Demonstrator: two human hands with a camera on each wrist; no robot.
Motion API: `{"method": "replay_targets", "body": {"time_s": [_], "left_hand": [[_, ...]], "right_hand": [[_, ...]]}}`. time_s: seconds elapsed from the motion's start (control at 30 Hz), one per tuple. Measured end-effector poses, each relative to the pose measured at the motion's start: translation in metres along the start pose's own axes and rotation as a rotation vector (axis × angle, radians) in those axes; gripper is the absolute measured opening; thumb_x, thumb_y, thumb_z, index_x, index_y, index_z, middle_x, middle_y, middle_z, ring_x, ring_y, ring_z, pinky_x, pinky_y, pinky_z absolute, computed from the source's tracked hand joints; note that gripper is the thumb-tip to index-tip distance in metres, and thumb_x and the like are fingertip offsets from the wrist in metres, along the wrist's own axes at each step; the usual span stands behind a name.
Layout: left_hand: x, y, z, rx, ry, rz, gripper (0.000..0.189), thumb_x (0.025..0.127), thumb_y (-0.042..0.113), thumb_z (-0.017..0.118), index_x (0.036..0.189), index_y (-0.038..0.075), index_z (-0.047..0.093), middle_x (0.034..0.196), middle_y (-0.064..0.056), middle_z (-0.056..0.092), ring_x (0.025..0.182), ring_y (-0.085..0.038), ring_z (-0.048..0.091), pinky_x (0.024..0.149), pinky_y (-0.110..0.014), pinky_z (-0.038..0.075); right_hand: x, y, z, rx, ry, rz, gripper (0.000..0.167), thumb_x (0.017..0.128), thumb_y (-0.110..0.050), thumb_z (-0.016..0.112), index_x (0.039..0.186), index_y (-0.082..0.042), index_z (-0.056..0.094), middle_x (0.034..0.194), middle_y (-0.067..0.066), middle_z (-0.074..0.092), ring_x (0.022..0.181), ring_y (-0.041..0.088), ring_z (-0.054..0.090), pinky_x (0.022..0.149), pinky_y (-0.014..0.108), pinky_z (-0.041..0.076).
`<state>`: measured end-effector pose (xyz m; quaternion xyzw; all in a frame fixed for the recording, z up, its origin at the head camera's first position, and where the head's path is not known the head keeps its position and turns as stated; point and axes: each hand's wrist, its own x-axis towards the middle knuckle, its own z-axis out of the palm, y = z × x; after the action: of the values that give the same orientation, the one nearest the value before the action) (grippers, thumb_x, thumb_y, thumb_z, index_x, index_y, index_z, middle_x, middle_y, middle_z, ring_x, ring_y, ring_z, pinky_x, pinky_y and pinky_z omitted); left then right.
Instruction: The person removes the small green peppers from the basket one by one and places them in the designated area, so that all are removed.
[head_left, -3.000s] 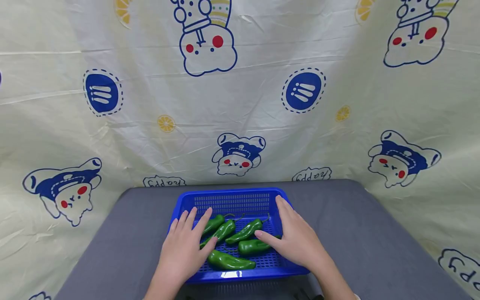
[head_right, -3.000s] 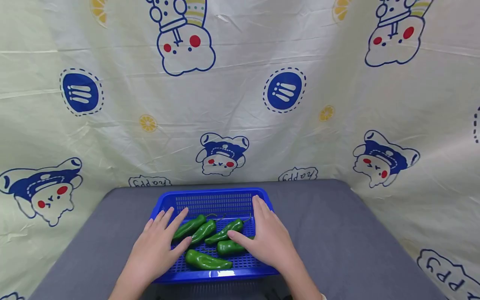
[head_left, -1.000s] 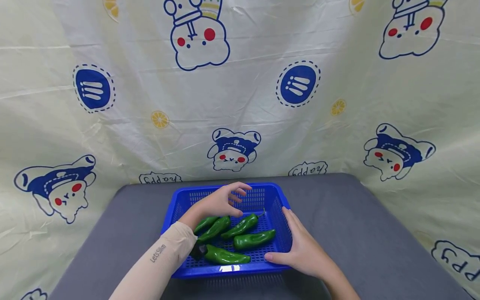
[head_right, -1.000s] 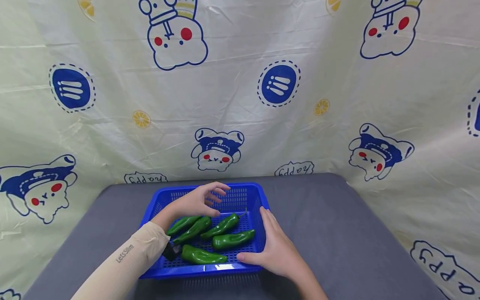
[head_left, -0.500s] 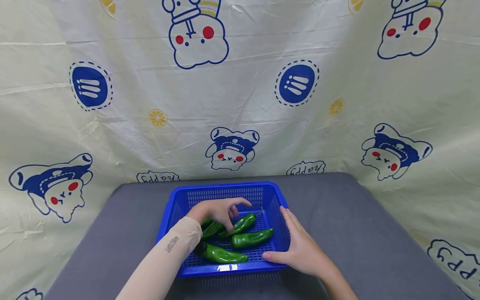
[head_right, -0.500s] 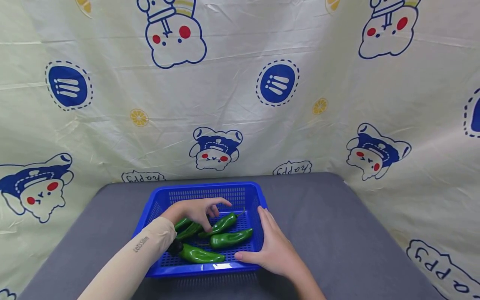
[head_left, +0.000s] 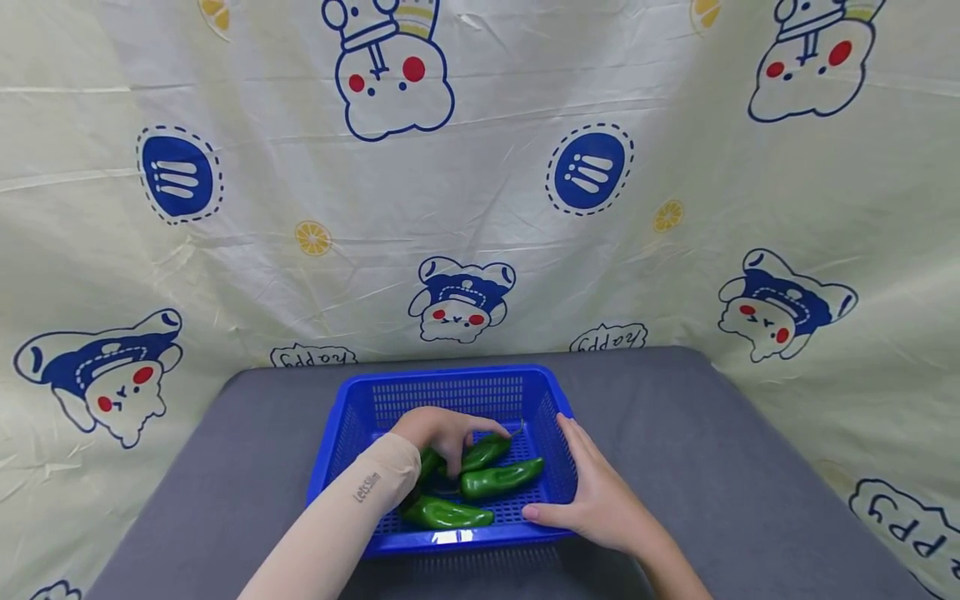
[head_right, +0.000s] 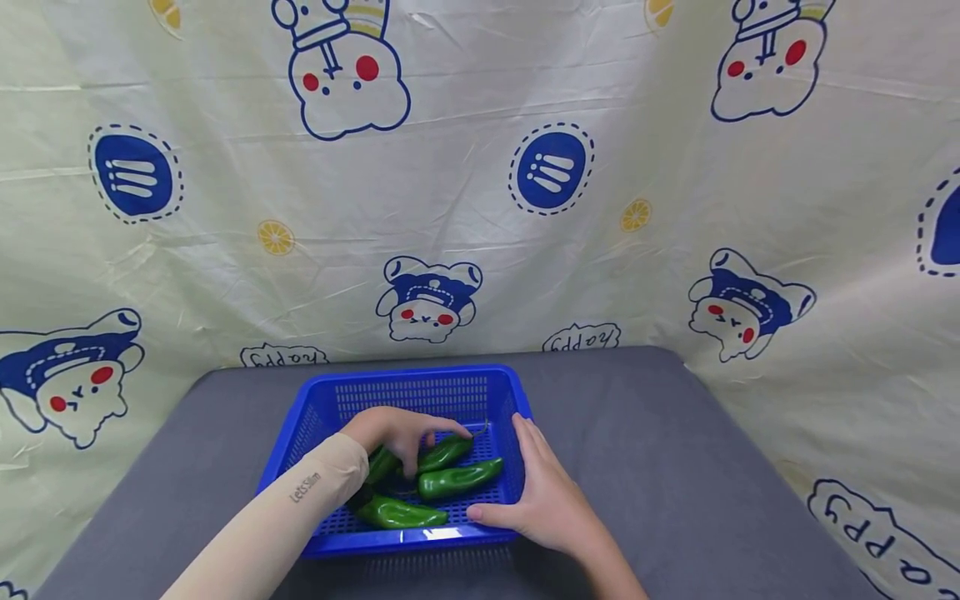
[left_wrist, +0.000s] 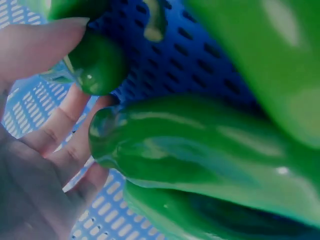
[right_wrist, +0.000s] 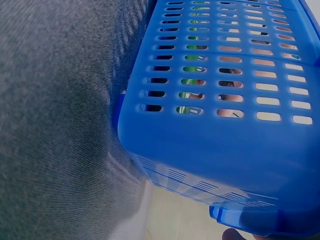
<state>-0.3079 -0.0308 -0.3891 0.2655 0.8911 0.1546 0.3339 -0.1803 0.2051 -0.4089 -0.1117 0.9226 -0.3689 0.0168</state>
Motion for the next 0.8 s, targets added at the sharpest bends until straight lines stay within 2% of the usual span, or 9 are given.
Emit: {"method": "replay_targets", "body": {"time_s": [0.1, 0.27, 0.43, 0.57, 0.67, 0.8], "left_hand": [[0.002, 0.003, 0.001, 0.024, -0.001, -0.013, 0.100, 0.071, -0.007, 0.080, 0.141, 0.053, 0.041, 0.130, -0.004, 0.055, 0.114, -0.021, 0.054, 0.095, -0.047, 0.052], [0.005, 0.008, 0.003, 0.107, 0.018, -0.051, 0.106, 0.071, -0.001, 0.084, 0.143, 0.059, 0.034, 0.142, -0.002, 0.041, 0.109, -0.020, 0.050, 0.096, -0.047, 0.051], [0.007, 0.009, 0.004, 0.136, 0.040, -0.078, 0.112, 0.071, 0.001, 0.086, 0.144, 0.062, 0.028, 0.147, -0.001, 0.037, 0.113, -0.021, 0.048, 0.095, -0.047, 0.051], [0.008, 0.010, 0.004, 0.151, 0.036, -0.061, 0.113, 0.069, 0.004, 0.088, 0.147, 0.059, 0.026, 0.151, 0.000, 0.035, 0.122, -0.022, 0.045, 0.102, -0.048, 0.048], [0.011, 0.011, 0.005, 0.181, 0.014, -0.025, 0.114, 0.069, 0.006, 0.089, 0.149, 0.056, 0.024, 0.155, 0.000, 0.031, 0.130, -0.021, 0.041, 0.106, -0.047, 0.044], [0.013, 0.013, 0.008, 0.231, -0.001, 0.003, 0.115, 0.067, 0.009, 0.091, 0.150, 0.051, 0.023, 0.149, 0.000, 0.035, 0.129, -0.019, 0.042, 0.108, -0.044, 0.043]], "right_hand": [[0.000, 0.000, 0.000, 0.004, -0.003, 0.005, 0.124, 0.072, -0.063, 0.079, 0.160, -0.018, 0.005, 0.166, 0.017, 0.007, 0.150, 0.046, 0.016, 0.108, 0.074, 0.026], [0.000, 0.000, 0.001, 0.008, -0.006, 0.009, 0.124, 0.072, -0.063, 0.079, 0.160, -0.018, 0.005, 0.166, 0.017, 0.007, 0.150, 0.046, 0.016, 0.108, 0.074, 0.026], [0.000, -0.001, 0.001, 0.008, -0.007, 0.010, 0.124, 0.072, -0.063, 0.079, 0.160, -0.017, 0.005, 0.166, 0.017, 0.007, 0.150, 0.046, 0.016, 0.108, 0.074, 0.026], [0.000, -0.001, 0.000, 0.007, -0.004, 0.005, 0.124, 0.072, -0.062, 0.079, 0.160, -0.016, 0.006, 0.166, 0.018, 0.008, 0.150, 0.046, 0.016, 0.108, 0.073, 0.026], [0.000, -0.001, 0.000, 0.007, -0.004, 0.004, 0.124, 0.072, -0.062, 0.079, 0.160, -0.016, 0.006, 0.166, 0.018, 0.008, 0.150, 0.046, 0.016, 0.108, 0.073, 0.026], [0.000, -0.001, 0.001, 0.012, -0.007, 0.012, 0.124, 0.072, -0.063, 0.079, 0.160, -0.017, 0.005, 0.166, 0.017, 0.007, 0.150, 0.046, 0.015, 0.108, 0.073, 0.026]]}}
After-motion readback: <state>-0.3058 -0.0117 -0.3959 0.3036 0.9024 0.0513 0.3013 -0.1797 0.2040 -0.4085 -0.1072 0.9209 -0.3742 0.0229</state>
